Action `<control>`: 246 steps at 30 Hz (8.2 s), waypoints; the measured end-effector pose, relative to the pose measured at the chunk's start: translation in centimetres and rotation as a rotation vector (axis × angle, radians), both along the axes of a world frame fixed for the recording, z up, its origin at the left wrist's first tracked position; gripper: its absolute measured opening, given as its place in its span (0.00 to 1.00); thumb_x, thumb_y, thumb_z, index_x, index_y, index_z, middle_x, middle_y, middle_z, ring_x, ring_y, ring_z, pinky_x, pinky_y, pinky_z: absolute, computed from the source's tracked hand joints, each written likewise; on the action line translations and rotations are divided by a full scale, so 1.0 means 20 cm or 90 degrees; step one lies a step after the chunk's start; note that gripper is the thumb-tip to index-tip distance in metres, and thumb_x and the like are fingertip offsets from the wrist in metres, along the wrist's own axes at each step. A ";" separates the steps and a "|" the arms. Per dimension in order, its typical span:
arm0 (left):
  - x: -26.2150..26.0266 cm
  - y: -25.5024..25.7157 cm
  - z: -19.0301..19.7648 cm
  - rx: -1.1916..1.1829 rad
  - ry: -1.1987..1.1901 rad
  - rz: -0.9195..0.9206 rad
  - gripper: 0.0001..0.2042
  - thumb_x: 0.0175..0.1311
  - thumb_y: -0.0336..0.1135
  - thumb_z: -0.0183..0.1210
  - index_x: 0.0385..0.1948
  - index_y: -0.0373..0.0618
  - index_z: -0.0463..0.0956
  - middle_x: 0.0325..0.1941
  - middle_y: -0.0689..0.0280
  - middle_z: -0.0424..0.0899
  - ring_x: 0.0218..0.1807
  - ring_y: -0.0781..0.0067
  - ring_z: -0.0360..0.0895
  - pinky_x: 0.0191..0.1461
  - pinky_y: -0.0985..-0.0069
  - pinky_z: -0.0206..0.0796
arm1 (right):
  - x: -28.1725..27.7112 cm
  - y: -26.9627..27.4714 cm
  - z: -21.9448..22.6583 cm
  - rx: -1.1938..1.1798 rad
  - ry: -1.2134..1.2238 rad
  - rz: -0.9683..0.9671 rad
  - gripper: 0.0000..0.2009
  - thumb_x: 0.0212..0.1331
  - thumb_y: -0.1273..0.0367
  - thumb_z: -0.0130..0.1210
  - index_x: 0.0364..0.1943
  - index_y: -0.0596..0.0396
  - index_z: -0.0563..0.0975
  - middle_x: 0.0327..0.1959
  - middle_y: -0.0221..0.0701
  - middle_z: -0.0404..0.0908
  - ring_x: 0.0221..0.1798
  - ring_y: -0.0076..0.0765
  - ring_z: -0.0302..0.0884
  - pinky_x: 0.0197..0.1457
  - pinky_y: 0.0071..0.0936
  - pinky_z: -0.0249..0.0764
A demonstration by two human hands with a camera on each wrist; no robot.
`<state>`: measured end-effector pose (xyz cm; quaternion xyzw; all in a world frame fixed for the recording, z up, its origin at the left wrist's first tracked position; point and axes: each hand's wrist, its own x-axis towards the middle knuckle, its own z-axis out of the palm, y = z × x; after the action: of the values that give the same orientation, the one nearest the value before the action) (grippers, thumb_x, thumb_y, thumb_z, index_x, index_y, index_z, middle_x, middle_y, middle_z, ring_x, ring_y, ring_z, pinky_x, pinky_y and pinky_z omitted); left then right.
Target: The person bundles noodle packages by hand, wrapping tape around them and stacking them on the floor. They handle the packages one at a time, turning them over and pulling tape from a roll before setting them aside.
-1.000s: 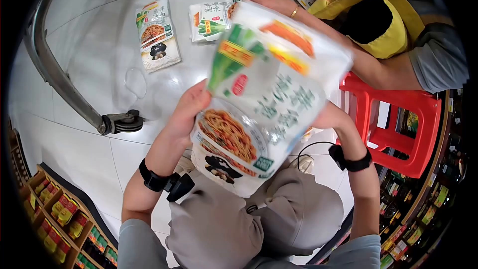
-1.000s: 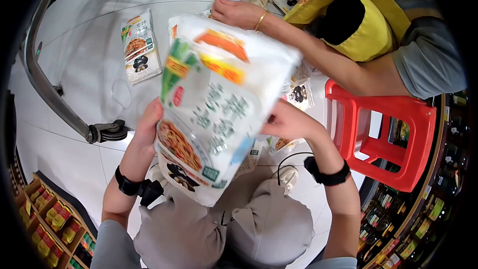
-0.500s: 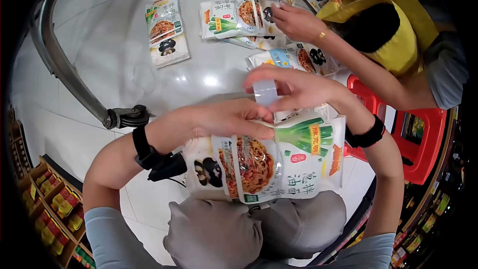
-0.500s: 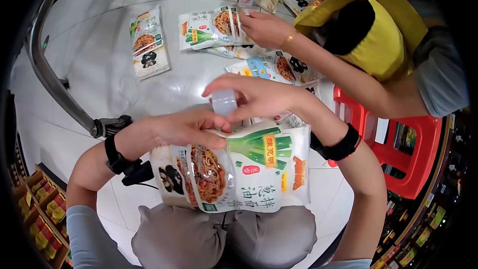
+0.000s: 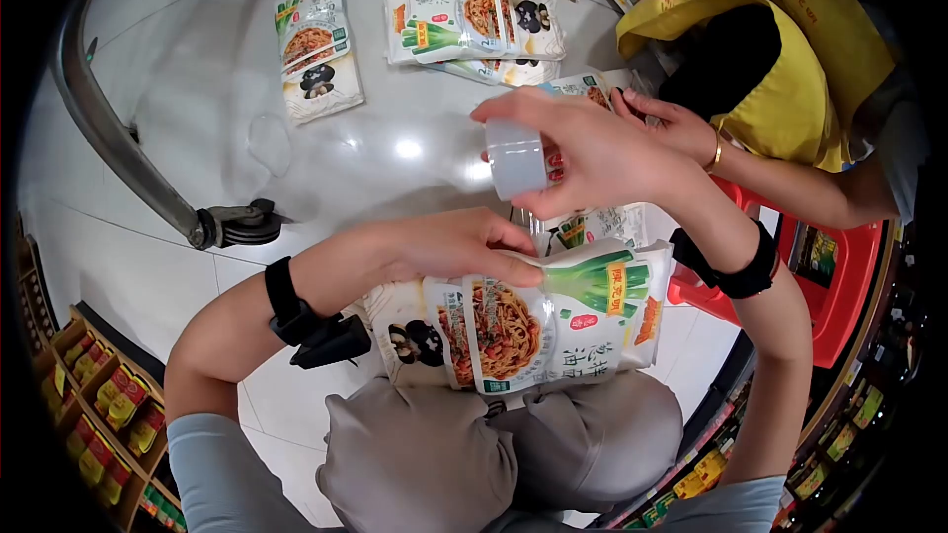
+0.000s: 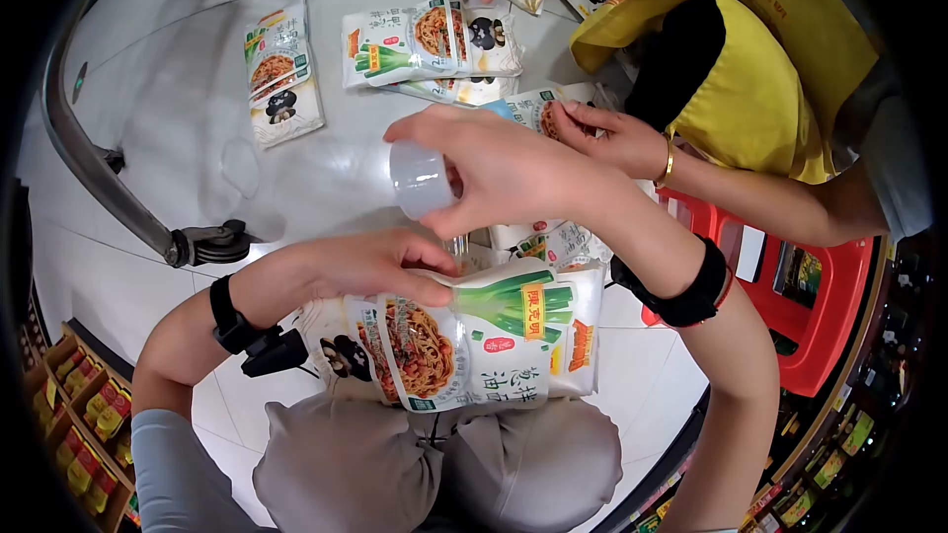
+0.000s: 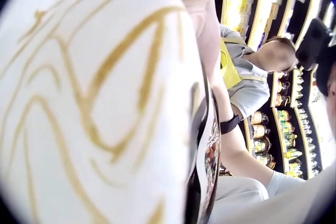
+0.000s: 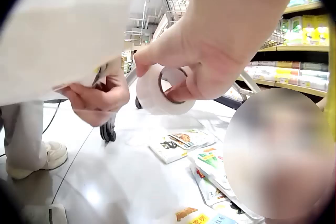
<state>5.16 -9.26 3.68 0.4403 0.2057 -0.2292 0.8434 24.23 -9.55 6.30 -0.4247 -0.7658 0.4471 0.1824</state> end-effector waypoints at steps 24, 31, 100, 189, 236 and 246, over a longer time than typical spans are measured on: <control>-0.03 -0.10 -0.14 -0.126 0.042 0.001 0.29 0.50 0.37 0.63 0.54 0.36 0.62 0.50 0.64 0.72 0.51 0.80 0.67 0.54 0.81 0.59 | -0.07 -0.03 0.06 -0.178 0.255 -0.131 0.28 0.35 0.68 0.62 0.48 0.55 0.70 0.32 0.29 0.75 0.26 0.17 0.68 0.30 0.17 0.69; -0.07 -0.15 -0.22 -0.021 0.002 0.113 0.20 0.49 0.47 0.62 0.40 0.42 0.77 0.37 0.70 0.78 0.40 0.85 0.70 0.40 0.86 0.60 | -0.04 -0.24 0.29 -0.215 0.314 -0.155 0.38 0.31 0.70 0.63 0.55 0.61 0.63 0.51 0.45 0.68 0.51 0.38 0.71 0.49 0.35 0.73; -0.31 -0.13 -0.07 0.334 -0.154 0.631 0.38 0.39 0.13 0.60 0.56 0.40 0.52 0.63 0.55 0.56 0.61 0.65 0.60 0.61 0.71 0.58 | -0.14 -0.46 -0.43 -0.572 0.521 -0.566 0.18 0.58 0.77 0.43 0.54 0.59 0.64 0.51 0.33 0.71 0.52 0.27 0.69 0.53 0.25 0.67; -0.06 -0.13 -0.16 -0.176 -0.197 0.552 0.33 0.57 0.53 0.44 0.63 0.47 0.50 0.19 0.67 0.64 0.17 0.81 0.59 0.18 0.86 0.55 | -0.06 0.00 -0.48 -0.445 0.201 -0.001 0.07 0.47 0.71 0.56 0.28 0.62 0.79 0.21 0.30 0.79 0.27 0.17 0.72 0.33 0.18 0.68; -0.41 0.10 -0.35 0.010 -0.015 0.938 0.27 0.63 0.59 0.36 0.46 0.44 0.66 0.36 0.65 0.77 0.35 0.72 0.76 0.41 0.76 0.69 | -0.18 -0.12 -0.35 -0.350 0.350 -0.180 0.14 0.62 0.65 0.41 0.43 0.58 0.72 0.26 0.29 0.78 0.31 0.23 0.71 0.41 0.24 0.67; -0.33 0.04 -0.40 0.418 0.161 0.626 0.25 0.64 0.51 0.40 0.40 0.31 0.69 0.35 0.52 0.77 0.39 0.66 0.73 0.47 0.74 0.62 | -0.22 -0.15 -0.41 -0.488 0.247 -0.223 0.24 0.50 0.65 0.58 0.51 0.62 0.68 0.49 0.35 0.73 0.52 0.29 0.69 0.55 0.25 0.64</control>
<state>-1.42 -8.47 -4.35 0.5003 0.5436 0.2129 0.6394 19.89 -12.54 -1.95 -0.4931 -0.4138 0.7315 0.2247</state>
